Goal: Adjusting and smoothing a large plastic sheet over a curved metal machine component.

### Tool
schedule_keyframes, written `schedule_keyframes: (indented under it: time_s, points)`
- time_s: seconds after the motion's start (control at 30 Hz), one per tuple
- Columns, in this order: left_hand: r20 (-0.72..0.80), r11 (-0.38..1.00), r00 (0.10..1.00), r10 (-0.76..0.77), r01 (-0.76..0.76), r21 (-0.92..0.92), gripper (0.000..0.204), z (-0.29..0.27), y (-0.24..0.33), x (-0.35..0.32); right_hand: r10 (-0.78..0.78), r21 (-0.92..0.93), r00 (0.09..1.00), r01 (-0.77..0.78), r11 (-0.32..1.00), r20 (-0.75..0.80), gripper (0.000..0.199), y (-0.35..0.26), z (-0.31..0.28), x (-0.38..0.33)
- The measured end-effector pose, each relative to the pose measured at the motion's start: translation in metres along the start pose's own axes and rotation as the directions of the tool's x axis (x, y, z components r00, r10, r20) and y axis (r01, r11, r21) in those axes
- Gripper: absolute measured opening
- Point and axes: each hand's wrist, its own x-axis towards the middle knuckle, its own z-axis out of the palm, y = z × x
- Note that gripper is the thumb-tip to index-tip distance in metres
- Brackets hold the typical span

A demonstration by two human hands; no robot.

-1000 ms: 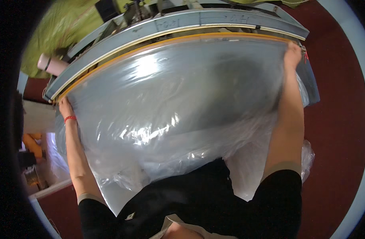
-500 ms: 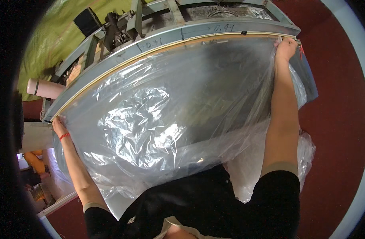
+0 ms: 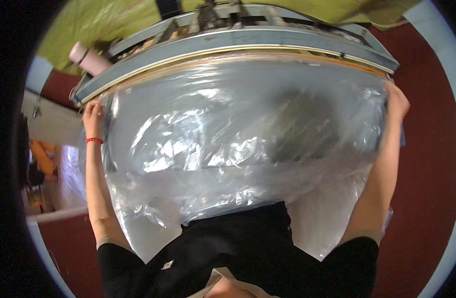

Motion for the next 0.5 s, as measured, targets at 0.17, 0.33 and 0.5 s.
schedule_keyframes:
  time_s: [0.17,0.33,0.5]
  points:
    - [0.161,0.984,0.977,0.143,-0.122,-0.133,0.005,0.011,0.062,-0.067,-0.281,-0.467,0.895,0.095,0.879,-0.346,0.029,0.002,-0.069,-0.018]
    - [0.158,0.977,0.985,0.074,-0.040,-0.207,0.003,0.005,0.107,-0.112,-0.588,-0.035,0.808,0.589,0.807,0.043,0.028,-0.188,0.085,-0.163]
    - [0.183,0.983,0.972,0.150,-0.126,-0.135,0.003,-0.006,0.136,-0.136,-0.874,0.483,0.315,0.739,0.470,0.369,0.032,-0.290,0.215,-0.324]
